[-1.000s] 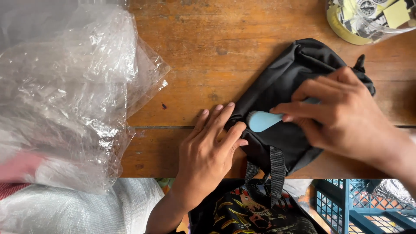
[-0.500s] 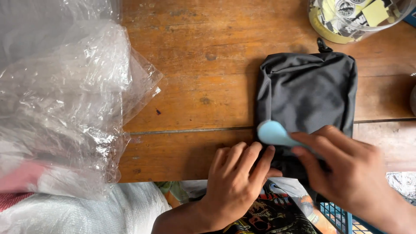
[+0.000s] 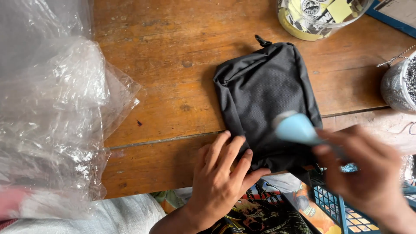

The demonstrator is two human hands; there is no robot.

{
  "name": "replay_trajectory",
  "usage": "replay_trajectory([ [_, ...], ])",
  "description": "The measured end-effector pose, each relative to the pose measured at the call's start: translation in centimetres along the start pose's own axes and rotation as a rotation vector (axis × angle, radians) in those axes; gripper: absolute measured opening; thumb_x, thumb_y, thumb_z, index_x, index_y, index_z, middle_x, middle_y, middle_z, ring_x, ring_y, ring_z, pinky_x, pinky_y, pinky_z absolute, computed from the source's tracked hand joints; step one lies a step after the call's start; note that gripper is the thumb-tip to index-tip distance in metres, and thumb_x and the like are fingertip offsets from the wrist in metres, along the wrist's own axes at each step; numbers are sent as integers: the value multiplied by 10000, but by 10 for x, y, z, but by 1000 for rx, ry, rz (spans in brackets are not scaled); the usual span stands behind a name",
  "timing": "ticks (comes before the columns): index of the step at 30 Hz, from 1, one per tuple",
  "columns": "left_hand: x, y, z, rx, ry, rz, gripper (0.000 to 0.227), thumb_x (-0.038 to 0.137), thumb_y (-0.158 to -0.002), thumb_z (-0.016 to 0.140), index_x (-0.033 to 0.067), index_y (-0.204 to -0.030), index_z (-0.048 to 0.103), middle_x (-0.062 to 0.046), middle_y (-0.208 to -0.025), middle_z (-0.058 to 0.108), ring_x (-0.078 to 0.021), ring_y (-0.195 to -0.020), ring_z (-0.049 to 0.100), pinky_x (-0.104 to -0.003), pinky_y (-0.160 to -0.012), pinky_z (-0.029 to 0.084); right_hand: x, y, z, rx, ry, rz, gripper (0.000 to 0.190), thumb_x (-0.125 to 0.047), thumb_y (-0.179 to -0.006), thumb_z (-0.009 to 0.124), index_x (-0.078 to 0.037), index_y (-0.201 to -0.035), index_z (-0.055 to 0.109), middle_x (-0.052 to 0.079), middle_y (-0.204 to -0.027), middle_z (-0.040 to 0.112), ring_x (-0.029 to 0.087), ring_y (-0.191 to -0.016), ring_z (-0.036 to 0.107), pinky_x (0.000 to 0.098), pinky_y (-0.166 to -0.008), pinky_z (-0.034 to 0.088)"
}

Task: Cleaning a small black pouch with a white graphic using a small brush on a wooden workspace.

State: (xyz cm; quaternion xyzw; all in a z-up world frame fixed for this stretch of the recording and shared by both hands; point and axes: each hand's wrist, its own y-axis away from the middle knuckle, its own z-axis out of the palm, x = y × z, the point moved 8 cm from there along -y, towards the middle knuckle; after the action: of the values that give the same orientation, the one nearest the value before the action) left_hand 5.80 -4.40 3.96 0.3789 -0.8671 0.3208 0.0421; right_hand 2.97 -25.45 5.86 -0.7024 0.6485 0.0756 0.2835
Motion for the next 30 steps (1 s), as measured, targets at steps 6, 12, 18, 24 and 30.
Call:
replay_trajectory([
  [6, -3, -3, -1, -31, 78, 22, 467, 537, -953, 720, 74, -1012, 686, -164, -1307, 658, -402, -1283, 608, -529, -954, 516, -27, -34, 18, -114, 22, -213, 183, -196, -930, 733, -164, -1103, 783, -4, -791, 633, 173, -586, 571, 323, -538, 441],
  [12, -8, -1, 1, -43, 145, 22, 503, 571, -970, 584, 84, -1022, 703, -164, -1289, 677, -411, -1279, 598, -520, -946, 517, 22, -35, -7, 81, 230, -114, 65, -24, -1130, 851, -28, -1195, 855, 108, -951, 666, 193, -664, 530, 358, -646, 431],
  [18, -11, -2, -3, -146, 165, 29, 158, 170, -995, 707, 118, -1143, 725, -135, -1337, 654, -384, -1304, 576, -504, -996, 505, -6, -48, 7, -28, -11, -105, 222, -65, -997, 717, -3, -1205, 761, 106, -895, 619, 199, -603, 483, 328, -617, 406],
  [24, -13, -4, -8, -126, 157, 37, 241, 94, -1039, 534, 167, -1140, 740, -110, -1286, 681, -364, -1232, 603, -484, -955, 500, -37, -72, 48, -212, -29, -264, 169, -230, -929, 732, -196, -1091, 765, 5, -829, 641, 227, -612, 620, 356, -538, 476],
  [30, -15, -1, -7, -100, 202, 59, 150, 127, -1042, 632, 135, -1135, 750, -133, -1261, 699, -389, -1198, 630, -492, -946, 507, 30, -74, 17, 83, 342, -206, 113, -66, -1215, 815, -34, -1322, 831, 142, -1086, 667, 283, -956, 678, 385, -816, 518],
])
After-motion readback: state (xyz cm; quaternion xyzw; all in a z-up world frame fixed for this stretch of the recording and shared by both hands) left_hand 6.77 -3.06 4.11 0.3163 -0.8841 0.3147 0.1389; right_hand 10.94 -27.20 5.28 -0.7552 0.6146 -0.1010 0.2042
